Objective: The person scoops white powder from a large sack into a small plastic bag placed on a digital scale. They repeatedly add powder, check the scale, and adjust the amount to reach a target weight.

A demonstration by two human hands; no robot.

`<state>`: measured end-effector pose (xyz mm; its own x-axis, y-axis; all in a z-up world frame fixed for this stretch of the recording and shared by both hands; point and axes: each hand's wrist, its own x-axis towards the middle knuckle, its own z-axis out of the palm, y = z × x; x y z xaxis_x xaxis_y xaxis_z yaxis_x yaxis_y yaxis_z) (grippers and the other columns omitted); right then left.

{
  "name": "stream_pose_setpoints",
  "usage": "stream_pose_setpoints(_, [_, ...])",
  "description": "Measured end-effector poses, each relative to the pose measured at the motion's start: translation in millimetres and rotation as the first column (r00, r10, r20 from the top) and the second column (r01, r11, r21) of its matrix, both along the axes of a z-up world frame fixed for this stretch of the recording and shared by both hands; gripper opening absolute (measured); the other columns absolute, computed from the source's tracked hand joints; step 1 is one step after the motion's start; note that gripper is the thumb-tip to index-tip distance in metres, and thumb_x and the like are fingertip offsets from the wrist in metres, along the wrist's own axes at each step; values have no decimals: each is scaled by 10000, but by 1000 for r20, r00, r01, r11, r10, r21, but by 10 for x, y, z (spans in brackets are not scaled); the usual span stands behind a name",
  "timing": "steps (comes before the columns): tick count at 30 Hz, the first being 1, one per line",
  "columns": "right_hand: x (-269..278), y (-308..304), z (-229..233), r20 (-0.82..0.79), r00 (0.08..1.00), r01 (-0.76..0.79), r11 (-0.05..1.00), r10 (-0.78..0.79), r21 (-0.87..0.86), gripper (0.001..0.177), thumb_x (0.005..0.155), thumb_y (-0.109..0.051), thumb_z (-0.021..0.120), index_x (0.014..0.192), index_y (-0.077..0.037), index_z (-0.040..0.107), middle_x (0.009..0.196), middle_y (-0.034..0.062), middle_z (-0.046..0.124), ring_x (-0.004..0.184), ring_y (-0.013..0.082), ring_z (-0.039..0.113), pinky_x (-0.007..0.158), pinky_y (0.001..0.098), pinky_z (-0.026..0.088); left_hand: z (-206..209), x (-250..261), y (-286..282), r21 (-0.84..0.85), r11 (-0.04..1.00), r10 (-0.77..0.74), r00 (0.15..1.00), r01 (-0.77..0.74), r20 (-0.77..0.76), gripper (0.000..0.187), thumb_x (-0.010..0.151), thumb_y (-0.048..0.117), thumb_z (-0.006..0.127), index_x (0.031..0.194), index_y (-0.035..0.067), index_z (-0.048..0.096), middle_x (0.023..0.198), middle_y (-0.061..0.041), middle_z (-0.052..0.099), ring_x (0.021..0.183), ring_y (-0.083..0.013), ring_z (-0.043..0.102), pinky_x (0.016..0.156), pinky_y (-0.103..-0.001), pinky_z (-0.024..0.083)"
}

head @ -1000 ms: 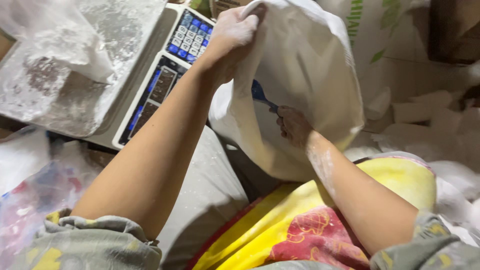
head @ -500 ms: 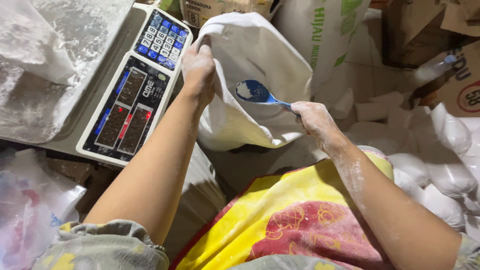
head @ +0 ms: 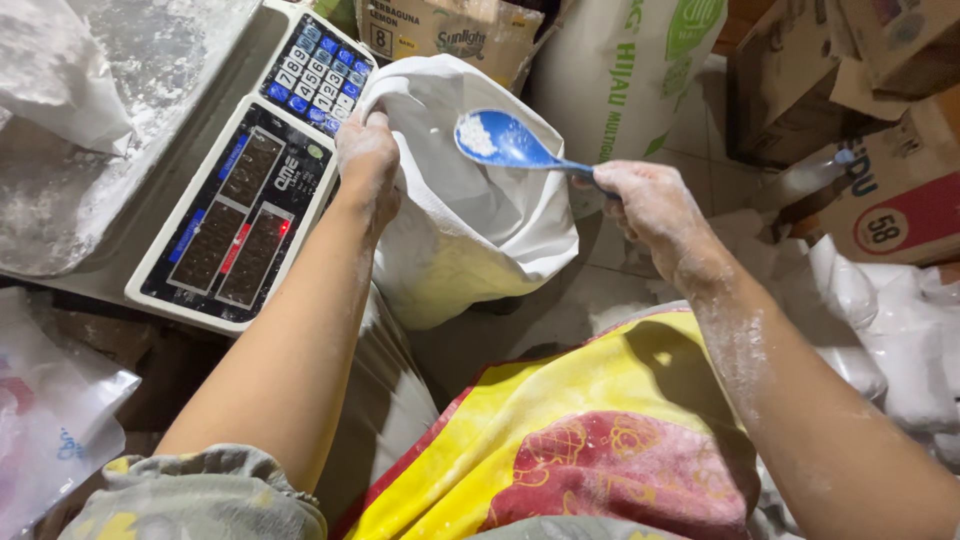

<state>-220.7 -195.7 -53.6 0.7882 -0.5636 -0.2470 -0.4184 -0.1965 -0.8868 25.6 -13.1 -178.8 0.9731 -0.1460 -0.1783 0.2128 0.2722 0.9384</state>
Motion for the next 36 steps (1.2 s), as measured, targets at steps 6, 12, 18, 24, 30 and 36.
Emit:
stream_pose_setpoints(6, [255,123,458,128,987,-90,995,95,-43,267,994,-229,552,1011,-62,759,633,-69,487,523,51,369,479,241,281,48,-171,236,-51,985,-163,983,167,79,253,1002,144,535,1193,92,692,873,-18,656,697,-104,574,608,-293,489])
stream_pose_setpoints(12, [539,436,812,144,980,-135,990,138,-26,263,996,-250,559,1014,-83,761,626,-77,472,531,41,351,489,239,247,-77,-327,489,-171,942,-288,957,288,30,245,976,173,578,1191,79,648,919,-20,715,740,-106,654,635,-287,564])
stream_pose_setpoints(18, [811,853,1026,139,967,-193,971,213,-144,276,995,-284,557,1019,-107,769,613,-78,457,527,49,376,505,243,297,-341,-345,679,-161,951,-250,964,263,92,248,1016,155,627,1235,40,641,969,-49,697,792,-112,614,685,-278,507])
stream_pose_setpoints(24, [1167,1184,1195,231,913,-288,932,337,-219,255,1002,-273,582,1022,-100,768,682,-63,532,572,69,411,546,266,334,-466,-352,715,-216,936,-257,958,279,126,291,1002,149,603,1260,17,593,982,-79,738,824,-139,687,723,-287,563])
stream_pose_setpoints(30, [1526,1556,1334,289,858,-336,889,425,-310,229,1013,-257,601,1031,-86,752,735,-25,578,622,102,479,586,284,386,-430,-353,709,-113,964,-242,970,239,-15,346,974,176,613,1293,45,581,1005,-88,757,808,-132,695,706,-285,558])
stream_pose_setpoints(36, [1839,1875,1485,343,791,-325,823,506,-466,206,1024,-241,620,1040,-72,736,788,14,624,671,136,548,625,302,438,-388,-388,747,8,977,-215,976,215,-44,387,960,214,648,1319,86,583,1008,-92,757,818,-137,665,723,-301,534])
